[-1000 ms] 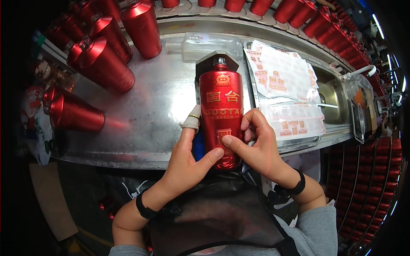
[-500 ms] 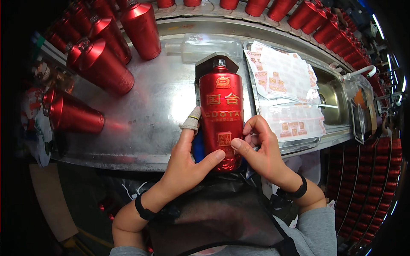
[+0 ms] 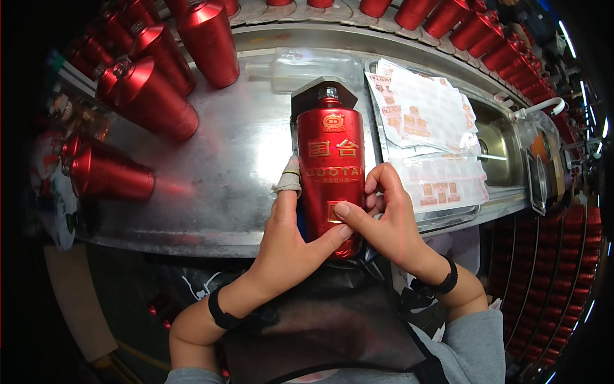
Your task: Applying adhesive labels to red metal bottles and wiping them with a cloth at an assembly line.
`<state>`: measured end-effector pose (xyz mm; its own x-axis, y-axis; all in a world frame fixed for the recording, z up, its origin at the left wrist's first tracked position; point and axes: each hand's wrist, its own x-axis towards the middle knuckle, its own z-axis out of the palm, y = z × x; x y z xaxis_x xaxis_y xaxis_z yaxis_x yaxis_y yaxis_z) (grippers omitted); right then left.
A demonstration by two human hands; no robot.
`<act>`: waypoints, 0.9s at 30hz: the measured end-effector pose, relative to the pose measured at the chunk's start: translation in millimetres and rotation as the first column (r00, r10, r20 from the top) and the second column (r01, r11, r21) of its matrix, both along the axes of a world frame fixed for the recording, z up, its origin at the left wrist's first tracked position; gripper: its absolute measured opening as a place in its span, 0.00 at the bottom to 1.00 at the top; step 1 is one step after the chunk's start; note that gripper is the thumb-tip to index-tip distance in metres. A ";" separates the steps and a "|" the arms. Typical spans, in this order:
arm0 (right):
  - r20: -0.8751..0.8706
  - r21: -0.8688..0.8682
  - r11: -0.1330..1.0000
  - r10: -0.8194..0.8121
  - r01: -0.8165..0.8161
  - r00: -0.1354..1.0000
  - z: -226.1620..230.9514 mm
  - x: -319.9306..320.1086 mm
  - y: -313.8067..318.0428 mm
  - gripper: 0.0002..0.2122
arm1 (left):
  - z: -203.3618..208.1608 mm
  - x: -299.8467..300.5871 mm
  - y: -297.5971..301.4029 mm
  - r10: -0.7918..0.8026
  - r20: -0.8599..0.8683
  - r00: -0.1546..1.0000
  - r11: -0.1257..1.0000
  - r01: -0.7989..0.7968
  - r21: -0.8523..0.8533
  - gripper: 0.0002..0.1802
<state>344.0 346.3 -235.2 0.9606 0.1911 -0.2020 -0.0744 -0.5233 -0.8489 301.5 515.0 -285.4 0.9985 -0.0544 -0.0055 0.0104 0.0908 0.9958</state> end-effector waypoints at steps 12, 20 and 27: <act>0.025 0.007 1.000 -0.003 0.003 1.000 -5.1 -0.8 -2.8 0.23 | -3.7 -0.6 4.6 -0.036 0.003 0.999 0.999 0.036 -0.007 0.54; -0.117 0.220 0.975 0.056 -0.029 0.992 -10.5 -16.2 -13.6 0.27 | -13.7 -3.6 20.2 -0.130 0.021 0.991 0.991 0.130 -0.007 0.49; -0.100 0.133 0.988 0.093 -0.080 0.991 -5.4 -18.1 -15.9 0.29 | -14.4 -1.4 19.7 -0.125 0.010 0.992 0.991 0.126 -0.053 0.48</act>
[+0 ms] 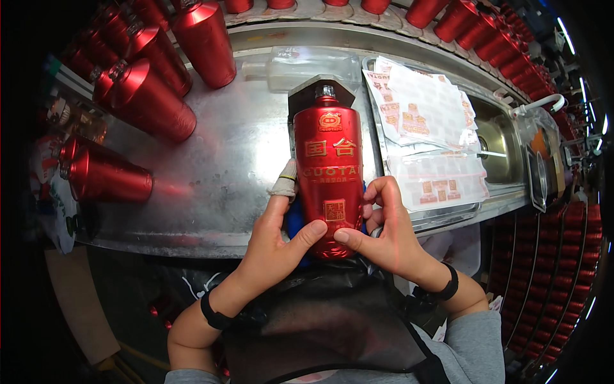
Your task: Applying adhesive labels to red metal bottles and wiping them with a cloth at an assembly line.
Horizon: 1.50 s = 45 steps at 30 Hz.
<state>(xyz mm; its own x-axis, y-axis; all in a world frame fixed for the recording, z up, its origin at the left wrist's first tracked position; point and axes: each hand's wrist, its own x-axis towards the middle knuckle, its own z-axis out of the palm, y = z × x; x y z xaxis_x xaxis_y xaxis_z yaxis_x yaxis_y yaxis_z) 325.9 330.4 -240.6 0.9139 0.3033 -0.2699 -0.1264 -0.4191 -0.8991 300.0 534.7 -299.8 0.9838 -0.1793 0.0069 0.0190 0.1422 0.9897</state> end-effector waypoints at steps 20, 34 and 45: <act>0.033 -0.059 0.994 -0.091 0.093 0.995 2.5 14.1 16.0 0.26 | 13.4 2.7 -9.0 0.067 0.035 0.997 0.996 -0.069 0.050 0.50; 0.114 0.010 0.995 -0.096 0.095 0.989 -10.0 12.6 12.4 0.21 | 6.9 0.8 -7.4 0.059 -0.012 0.998 0.998 -0.058 0.016 0.43; 0.027 0.115 0.992 -0.046 0.042 0.999 -10.1 1.9 3.6 0.24 | 2.4 -0.9 -3.8 0.019 -0.010 1.000 1.000 -0.019 -0.005 0.49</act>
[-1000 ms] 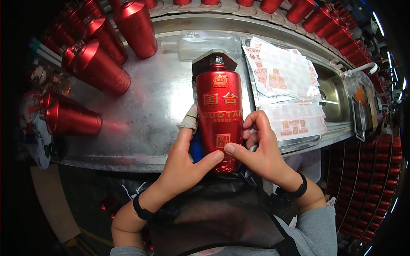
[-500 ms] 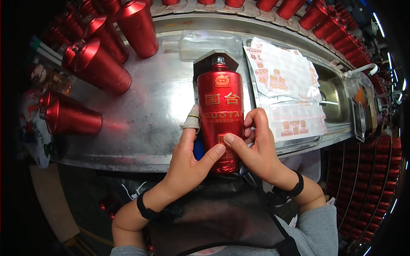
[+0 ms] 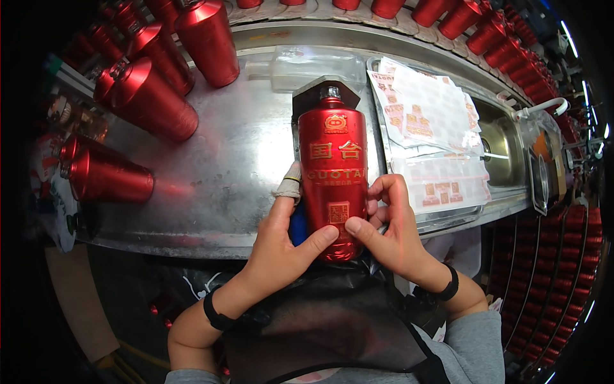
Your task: Applying adhesive labels to red metal bottles and wiping them with a cloth at an assembly line.
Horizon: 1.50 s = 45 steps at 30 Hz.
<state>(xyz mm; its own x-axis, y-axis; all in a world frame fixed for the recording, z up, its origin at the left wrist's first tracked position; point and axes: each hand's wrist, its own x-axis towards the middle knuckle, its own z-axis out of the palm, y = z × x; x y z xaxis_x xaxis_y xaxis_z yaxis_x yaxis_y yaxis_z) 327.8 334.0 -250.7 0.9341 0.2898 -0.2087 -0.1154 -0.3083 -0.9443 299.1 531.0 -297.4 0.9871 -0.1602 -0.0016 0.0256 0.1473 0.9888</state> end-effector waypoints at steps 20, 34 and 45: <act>0.023 -0.083 0.997 -0.008 0.010 1.000 4.0 3.3 3.8 0.27 | 4.7 1.7 -2.7 -0.005 0.039 0.999 1.000 0.004 0.015 0.50; 0.055 -0.227 0.970 -0.076 0.087 0.996 -0.2 6.6 10.4 0.28 | 3.9 4.8 -6.0 0.043 0.040 0.998 0.999 -0.043 -0.010 0.46; 0.081 -0.164 0.984 -0.062 0.074 0.995 -5.0 7.2 6.4 0.29 | 5.3 3.7 -2.7 -0.010 0.026 1.000 1.000 0.010 0.005 0.51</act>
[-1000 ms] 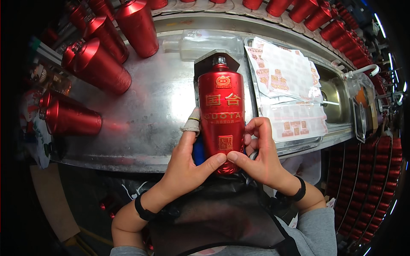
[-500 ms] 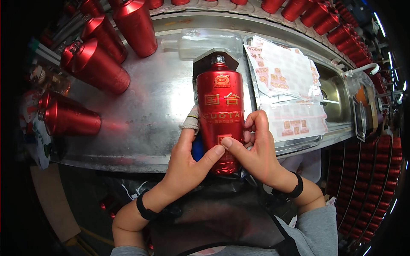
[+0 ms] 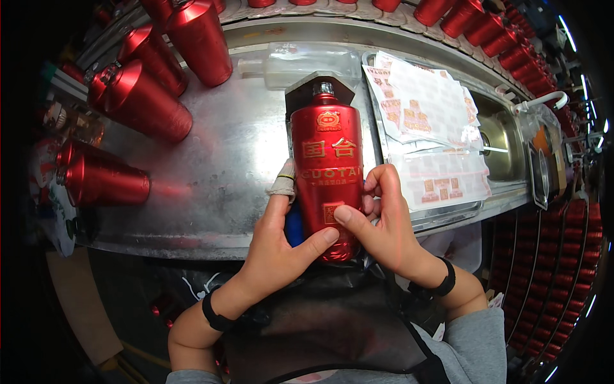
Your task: Applying adhesive labels to red metal bottles and wiping them with a cloth at an assembly line.
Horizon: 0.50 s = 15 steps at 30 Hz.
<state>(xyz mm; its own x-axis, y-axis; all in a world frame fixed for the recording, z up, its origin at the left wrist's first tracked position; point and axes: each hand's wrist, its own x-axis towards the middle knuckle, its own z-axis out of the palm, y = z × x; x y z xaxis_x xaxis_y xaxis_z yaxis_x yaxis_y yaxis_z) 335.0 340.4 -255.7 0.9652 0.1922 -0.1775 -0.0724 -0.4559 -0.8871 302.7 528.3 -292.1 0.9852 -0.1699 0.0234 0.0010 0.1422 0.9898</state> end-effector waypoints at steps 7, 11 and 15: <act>-0.019 -0.025 1.000 -0.010 0.009 1.000 -2.3 0.0 0.2 0.28 | -1.7 -0.7 0.2 0.009 -0.002 1.000 1.000 -0.009 0.018 0.53; 0.002 -0.021 1.000 -0.008 0.008 1.000 -2.5 0.6 -0.8 0.28 | -1.7 -0.2 -0.3 0.015 -0.002 1.000 1.000 -0.015 0.022 0.53; 0.005 -0.009 1.000 0.020 -0.020 1.000 -1.3 1.3 -0.8 0.28 | -1.1 -0.6 0.0 0.012 -0.003 1.000 0.999 -0.012 0.038 0.53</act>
